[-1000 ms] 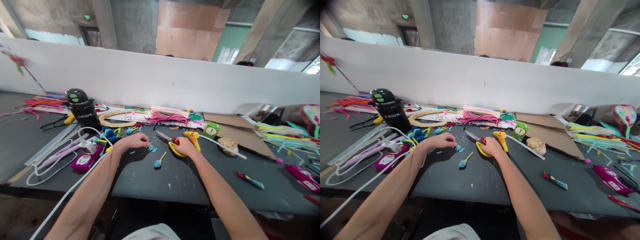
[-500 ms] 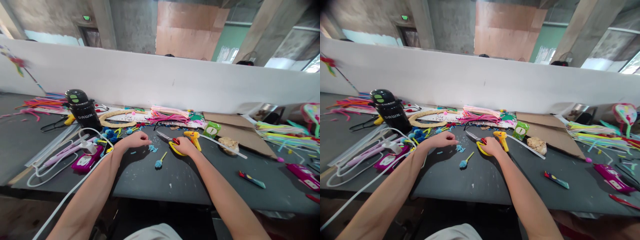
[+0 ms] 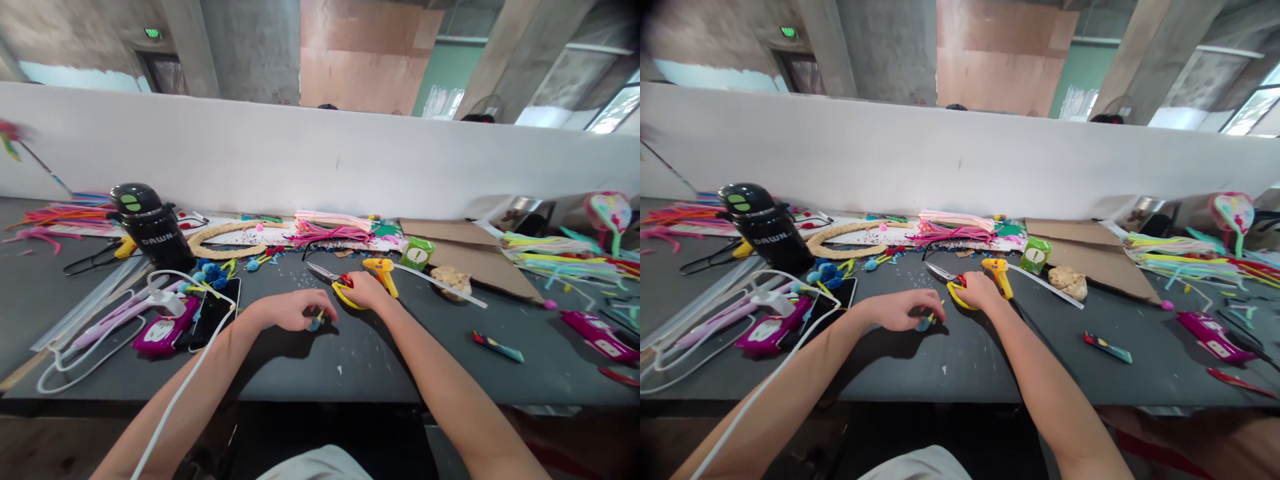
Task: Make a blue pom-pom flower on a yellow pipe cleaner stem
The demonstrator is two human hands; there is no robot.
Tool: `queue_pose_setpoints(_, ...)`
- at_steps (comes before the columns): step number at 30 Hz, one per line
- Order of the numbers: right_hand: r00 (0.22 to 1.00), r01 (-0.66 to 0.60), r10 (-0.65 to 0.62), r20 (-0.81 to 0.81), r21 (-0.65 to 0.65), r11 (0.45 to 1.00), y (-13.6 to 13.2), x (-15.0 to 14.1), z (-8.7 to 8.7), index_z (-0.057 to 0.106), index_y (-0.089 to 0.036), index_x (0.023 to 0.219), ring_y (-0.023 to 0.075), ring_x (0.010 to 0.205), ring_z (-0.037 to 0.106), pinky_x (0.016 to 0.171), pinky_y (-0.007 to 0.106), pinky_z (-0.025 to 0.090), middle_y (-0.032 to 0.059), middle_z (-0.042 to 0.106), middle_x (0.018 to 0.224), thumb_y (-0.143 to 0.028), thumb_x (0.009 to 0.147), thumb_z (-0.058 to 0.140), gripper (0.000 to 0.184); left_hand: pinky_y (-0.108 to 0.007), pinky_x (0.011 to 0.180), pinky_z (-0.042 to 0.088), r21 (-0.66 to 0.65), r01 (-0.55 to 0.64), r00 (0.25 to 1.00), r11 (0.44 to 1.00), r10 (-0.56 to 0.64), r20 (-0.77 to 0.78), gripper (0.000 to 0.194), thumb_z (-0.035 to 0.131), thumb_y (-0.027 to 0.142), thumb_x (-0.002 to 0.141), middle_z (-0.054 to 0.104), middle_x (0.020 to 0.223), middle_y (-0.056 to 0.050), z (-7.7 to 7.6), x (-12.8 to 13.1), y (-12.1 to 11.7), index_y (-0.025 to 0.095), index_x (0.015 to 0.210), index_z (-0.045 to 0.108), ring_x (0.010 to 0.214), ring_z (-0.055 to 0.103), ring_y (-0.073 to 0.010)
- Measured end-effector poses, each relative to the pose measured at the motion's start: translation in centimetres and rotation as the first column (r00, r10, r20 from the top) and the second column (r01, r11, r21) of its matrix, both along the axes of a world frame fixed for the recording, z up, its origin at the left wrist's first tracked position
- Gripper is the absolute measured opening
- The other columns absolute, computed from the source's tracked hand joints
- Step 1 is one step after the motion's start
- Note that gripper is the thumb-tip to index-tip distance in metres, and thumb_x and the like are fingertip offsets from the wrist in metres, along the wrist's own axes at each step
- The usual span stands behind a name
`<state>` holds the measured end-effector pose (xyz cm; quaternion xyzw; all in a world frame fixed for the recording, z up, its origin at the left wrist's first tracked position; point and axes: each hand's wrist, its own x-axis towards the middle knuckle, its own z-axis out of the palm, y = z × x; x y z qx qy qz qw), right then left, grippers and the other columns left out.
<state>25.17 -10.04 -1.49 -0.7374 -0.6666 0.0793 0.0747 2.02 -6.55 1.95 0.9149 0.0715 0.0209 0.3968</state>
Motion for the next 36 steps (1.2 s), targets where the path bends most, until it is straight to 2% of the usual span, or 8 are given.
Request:
queue_pose_setpoints(3, 1.000, 0.007, -0.007, 0.014, -0.001, 1.000, -0.1, -0.2, 0.2, 0.068, -0.017, 0.088, 0.0228, 0.081, 0.066, 0.058, 0.026, 0.035, 0.0134, 0.071, 0.090, -0.049, 0.082, 0.060, 0.034, -0.027, 0.089, 0.044, 0.052, 0.017, 1.000, 0.999, -0.018, 0.019, 0.044, 0.056, 0.010, 0.073, 0.057, 0.115, -0.008, -0.1, -0.1, 0.3, 0.022, 0.113, 0.069, 0.098, 0.055, -0.0186)
queue_pose_setpoints(8, 0.998, 0.064, -0.065, 0.027, 0.019, 0.998, -0.1, -0.6, 0.3, 0.069, -0.016, 0.086, 0.0243, 0.080, 0.067, 0.059, 0.027, 0.036, 0.0148, 0.071, 0.089, -0.052, 0.079, 0.062, 0.037, -0.027, 0.087, 0.046, 0.053, -0.012, 0.999, 0.999, 0.015, -0.052, 0.043, 0.067, 0.020, 0.070, 0.057, 0.112, -0.007, 0.1, -0.6, 0.8, 0.021, 0.113, 0.069, 0.096, 0.056, -0.0190)
queue_pose_setpoints(14, 0.985, 0.173, -0.174, 0.001, 0.076, 0.982, 0.2, -0.3, 0.5, 0.069, -0.014, 0.092, 0.0231, 0.081, 0.067, 0.061, 0.027, 0.037, 0.0150, 0.072, 0.091, -0.054, 0.084, 0.054, 0.043, -0.027, 0.096, 0.041, 0.106, -0.024, 0.999, 0.994, 0.029, -0.045, 0.057, 0.050, 0.001, 0.068, 0.056, 0.119, -0.005, -0.1, -0.8, 1.0, 0.024, 0.116, 0.068, 0.107, 0.055, -0.0187)
queue_pose_setpoints(16, 0.981, 0.195, -0.196, -0.003, 0.083, 0.977, 0.3, 0.0, 0.5, 0.068, -0.014, 0.093, 0.0228, 0.082, 0.067, 0.062, 0.027, 0.037, 0.0151, 0.072, 0.092, -0.051, 0.083, 0.057, 0.040, -0.029, 0.100, 0.038, 0.159, -0.082, 0.996, 0.984, 0.087, -0.024, 0.050, 0.050, 0.002, 0.073, 0.056, 0.118, -0.006, -0.4, -0.6, 0.9, 0.025, 0.112, 0.070, 0.110, 0.053, -0.0196)
queue_pose_setpoints(20, 0.978, 0.209, -0.210, -0.001, 0.092, 0.974, 0.1, 0.3, 0.5, 0.066, -0.014, 0.093, 0.0239, 0.085, 0.067, 0.064, 0.027, 0.038, 0.0144, 0.072, 0.093, -0.046, 0.079, 0.063, 0.035, -0.030, 0.101, 0.035, 0.223, -0.085, 0.996, 0.971, 0.087, -0.001, 0.026, 0.061, 0.015, 0.080, 0.058, 0.114, -0.004, -1.0, -0.1, 0.6, 0.027, 0.098, 0.075, 0.109, 0.052, -0.0197)
queue_pose_setpoints(27, 0.986, 0.159, -0.166, 0.032, 0.157, 0.975, -0.7, -1.3, 1.6, 0.063, -0.015, 0.098, 0.0242, 0.092, 0.065, 0.071, 0.029, 0.039, 0.0143, 0.070, 0.098, -0.036, 0.089, 0.056, 0.024, -0.033, 0.101, 0.031, 0.254, -0.088, 0.996, 0.963, 0.088, 0.010, 0.007, 0.074, 0.027, 0.077, 0.063, 0.106, -0.002, -1.6, 0.5, 0.6, 0.024, 0.083, 0.074, 0.103, 0.052, -0.0193)
queue_pose_setpoints(34, 0.998, 0.060, -0.063, 0.014, 0.171, 0.984, -2.2, -1.1, 4.0, 0.066, -0.019, 0.085, 0.0189, 0.081, 0.066, 0.065, 0.026, 0.037, 0.0067, 0.072, 0.084, -0.034, 0.093, 0.048, 0.025, -0.031, 0.098, 0.033, 0.183, -0.126, 0.991, 0.975, 0.115, 0.067, 0.008, 0.066, 0.027, 0.083, 0.065, 0.099, -0.002, -1.4, 0.6, 0.1, 0.019, 0.083, 0.067, 0.098, 0.054, -0.0173)
queue_pose_setpoints(36, 1.000, 0.002, -0.002, -0.001, 0.131, 0.991, -2.7, -0.7, 4.6, 0.066, -0.020, 0.083, 0.0164, 0.075, 0.066, 0.061, 0.024, 0.036, 0.0048, 0.071, 0.080, -0.035, 0.092, 0.051, 0.023, -0.029, 0.088, 0.039, 0.122, -0.186, 0.982, 0.975, 0.179, 0.064, 0.014, 0.061, 0.032, 0.086, 0.064, 0.097, -0.003, -1.1, 0.5, 0.1, 0.018, 0.087, 0.065, 0.093, 0.055, -0.0167)
